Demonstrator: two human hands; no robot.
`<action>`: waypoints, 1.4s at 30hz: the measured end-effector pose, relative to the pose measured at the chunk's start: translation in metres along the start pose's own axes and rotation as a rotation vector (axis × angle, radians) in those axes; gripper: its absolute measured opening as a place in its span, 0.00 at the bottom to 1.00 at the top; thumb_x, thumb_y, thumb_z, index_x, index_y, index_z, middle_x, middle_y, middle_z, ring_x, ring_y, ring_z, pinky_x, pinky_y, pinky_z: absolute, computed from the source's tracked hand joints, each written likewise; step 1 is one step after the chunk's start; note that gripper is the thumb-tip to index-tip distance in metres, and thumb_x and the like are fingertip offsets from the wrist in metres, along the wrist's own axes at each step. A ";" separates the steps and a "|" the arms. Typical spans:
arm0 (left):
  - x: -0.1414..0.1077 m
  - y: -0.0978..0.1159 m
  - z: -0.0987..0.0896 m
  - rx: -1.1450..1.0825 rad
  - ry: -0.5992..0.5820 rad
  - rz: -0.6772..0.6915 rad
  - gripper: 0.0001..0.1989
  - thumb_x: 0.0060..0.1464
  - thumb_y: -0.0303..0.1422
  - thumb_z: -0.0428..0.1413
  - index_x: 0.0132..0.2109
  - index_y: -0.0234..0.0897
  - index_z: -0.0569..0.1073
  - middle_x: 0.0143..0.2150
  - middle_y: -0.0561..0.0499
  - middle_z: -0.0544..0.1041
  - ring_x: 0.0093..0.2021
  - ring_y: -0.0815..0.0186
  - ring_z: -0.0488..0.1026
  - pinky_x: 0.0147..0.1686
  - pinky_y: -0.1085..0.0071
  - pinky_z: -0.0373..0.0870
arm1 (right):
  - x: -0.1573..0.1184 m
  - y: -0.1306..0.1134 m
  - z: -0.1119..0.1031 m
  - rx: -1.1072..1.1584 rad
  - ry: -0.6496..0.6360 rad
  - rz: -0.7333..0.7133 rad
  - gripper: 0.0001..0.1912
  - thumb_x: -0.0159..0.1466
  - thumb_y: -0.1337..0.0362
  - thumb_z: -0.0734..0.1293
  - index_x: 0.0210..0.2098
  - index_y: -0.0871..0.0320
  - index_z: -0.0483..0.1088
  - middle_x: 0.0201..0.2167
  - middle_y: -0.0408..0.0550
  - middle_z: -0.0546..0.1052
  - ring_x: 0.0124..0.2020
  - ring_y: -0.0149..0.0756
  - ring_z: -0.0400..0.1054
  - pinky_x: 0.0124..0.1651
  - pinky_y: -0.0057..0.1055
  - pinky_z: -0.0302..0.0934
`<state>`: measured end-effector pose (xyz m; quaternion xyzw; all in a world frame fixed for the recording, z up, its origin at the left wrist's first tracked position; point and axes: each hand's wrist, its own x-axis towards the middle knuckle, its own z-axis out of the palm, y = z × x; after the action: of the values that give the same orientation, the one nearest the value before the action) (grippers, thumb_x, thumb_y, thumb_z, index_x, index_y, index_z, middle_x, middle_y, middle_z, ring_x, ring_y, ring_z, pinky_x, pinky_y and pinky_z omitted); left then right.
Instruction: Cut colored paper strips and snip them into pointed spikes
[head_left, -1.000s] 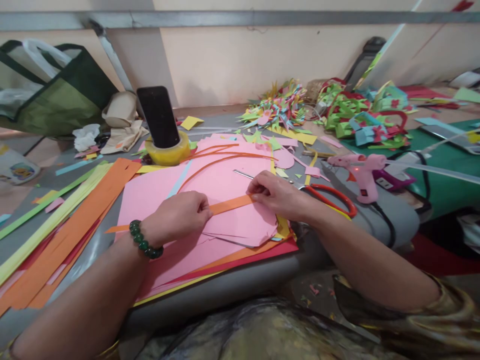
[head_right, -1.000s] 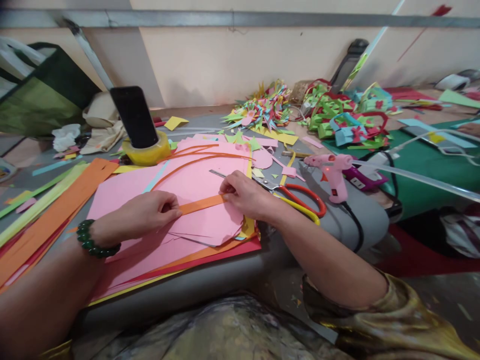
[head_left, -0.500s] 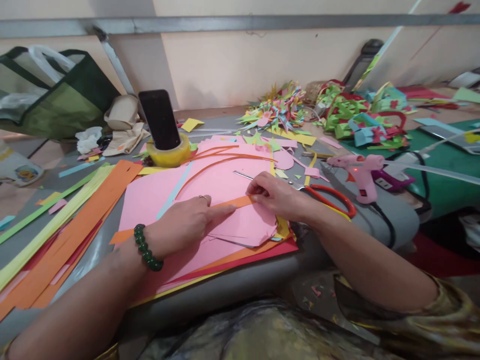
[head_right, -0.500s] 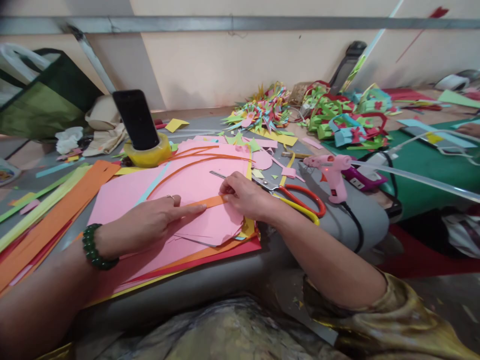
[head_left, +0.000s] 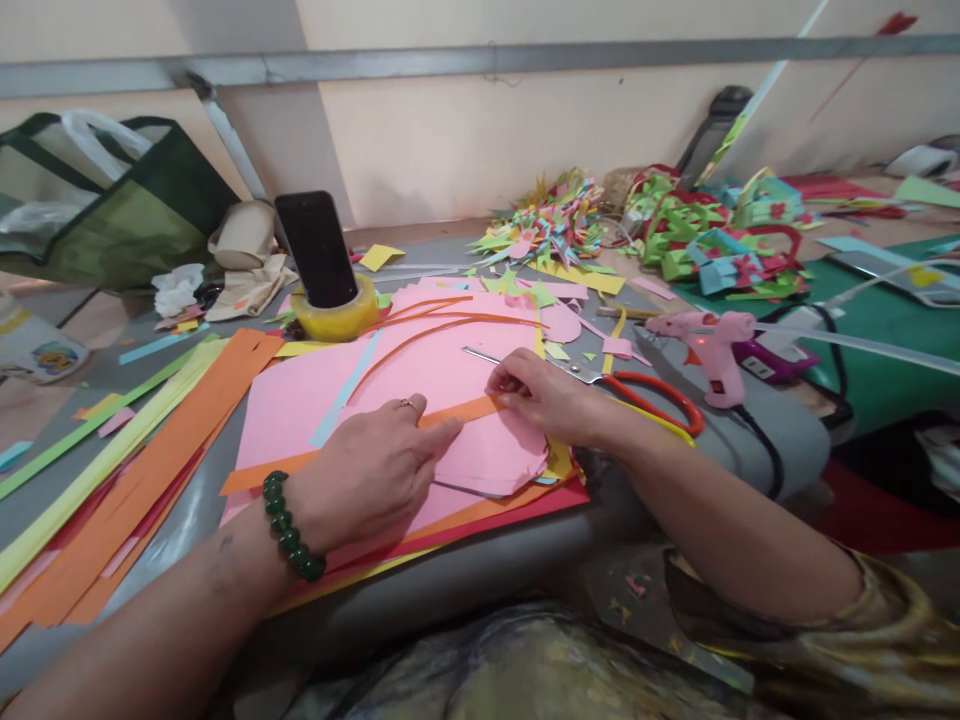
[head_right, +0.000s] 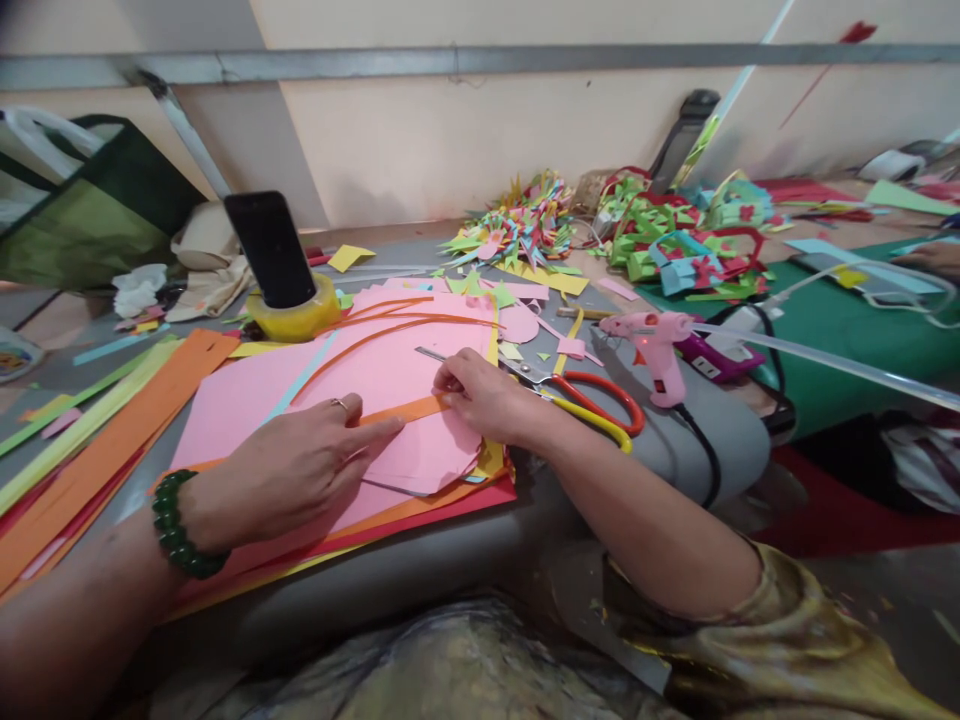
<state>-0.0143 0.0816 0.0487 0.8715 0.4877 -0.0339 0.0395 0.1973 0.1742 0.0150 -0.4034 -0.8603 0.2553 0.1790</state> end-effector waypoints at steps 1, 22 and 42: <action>0.002 0.002 0.000 0.001 0.011 0.003 0.16 0.60 0.35 0.40 0.49 0.41 0.69 0.35 0.47 0.66 0.33 0.62 0.65 0.34 0.67 0.63 | 0.000 0.000 0.000 -0.003 -0.001 -0.004 0.06 0.59 0.73 0.61 0.35 0.60 0.67 0.37 0.48 0.67 0.36 0.33 0.64 0.40 0.31 0.62; -0.018 0.008 0.005 0.044 0.033 -0.060 0.12 0.59 0.33 0.42 0.46 0.39 0.67 0.41 0.43 0.69 0.39 0.58 0.65 0.39 0.62 0.67 | 0.001 -0.004 -0.003 -0.074 -0.023 0.018 0.08 0.59 0.74 0.61 0.37 0.61 0.69 0.39 0.51 0.68 0.37 0.34 0.66 0.42 0.32 0.62; -0.005 -0.022 0.020 -0.422 0.191 -0.303 0.07 0.58 0.34 0.50 0.36 0.38 0.70 0.38 0.49 0.69 0.40 0.63 0.67 0.40 0.66 0.65 | -0.005 -0.053 0.012 -0.497 -0.167 -0.280 0.17 0.64 0.71 0.58 0.45 0.49 0.74 0.34 0.48 0.74 0.36 0.38 0.66 0.33 0.31 0.53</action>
<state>-0.0361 0.0868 0.0283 0.7603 0.6103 0.1454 0.1683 0.1621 0.1377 0.0354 -0.2900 -0.9554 0.0422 0.0368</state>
